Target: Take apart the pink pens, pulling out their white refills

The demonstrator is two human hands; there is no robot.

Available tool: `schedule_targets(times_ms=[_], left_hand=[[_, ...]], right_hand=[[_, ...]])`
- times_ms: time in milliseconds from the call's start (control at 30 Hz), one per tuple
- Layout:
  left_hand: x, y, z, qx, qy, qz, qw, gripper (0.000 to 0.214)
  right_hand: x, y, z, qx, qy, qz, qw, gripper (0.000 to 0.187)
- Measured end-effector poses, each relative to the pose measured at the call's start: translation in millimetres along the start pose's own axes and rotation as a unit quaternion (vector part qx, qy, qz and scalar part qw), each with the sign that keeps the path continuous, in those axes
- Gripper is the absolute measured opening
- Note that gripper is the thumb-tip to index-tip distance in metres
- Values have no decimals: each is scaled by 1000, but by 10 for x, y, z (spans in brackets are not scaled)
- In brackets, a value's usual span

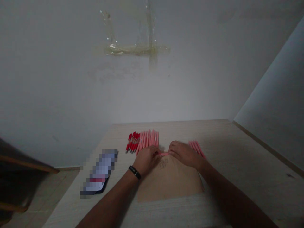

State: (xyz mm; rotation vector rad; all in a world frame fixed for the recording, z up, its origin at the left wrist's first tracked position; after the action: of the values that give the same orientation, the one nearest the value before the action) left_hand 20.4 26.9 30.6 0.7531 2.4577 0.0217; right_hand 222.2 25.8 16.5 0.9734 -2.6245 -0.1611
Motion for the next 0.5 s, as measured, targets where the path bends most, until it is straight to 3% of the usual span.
schedule_targets(times_ms=[267,500], left_hand=[[-3,-3,15,-2,12,1,1000,21],[5,1,19,-8,4,7,1000,16]], right_hand=[[-14,-37,-9,-10,26,40,999,14],[33,-9,-4,-3,17,-2,1000,19]])
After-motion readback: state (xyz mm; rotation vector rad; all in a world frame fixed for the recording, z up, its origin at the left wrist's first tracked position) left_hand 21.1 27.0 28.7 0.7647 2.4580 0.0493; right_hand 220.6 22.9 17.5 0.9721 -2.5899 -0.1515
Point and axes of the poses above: each hand's wrist, its own y-axis towards the middle knuckle, its own z-axis out of the palm, x = y × z, the point moved 3 cm from there along y, towards the middle knuckle, and after that the axes turned 3 degrees about -y, right-handed, at the moved point
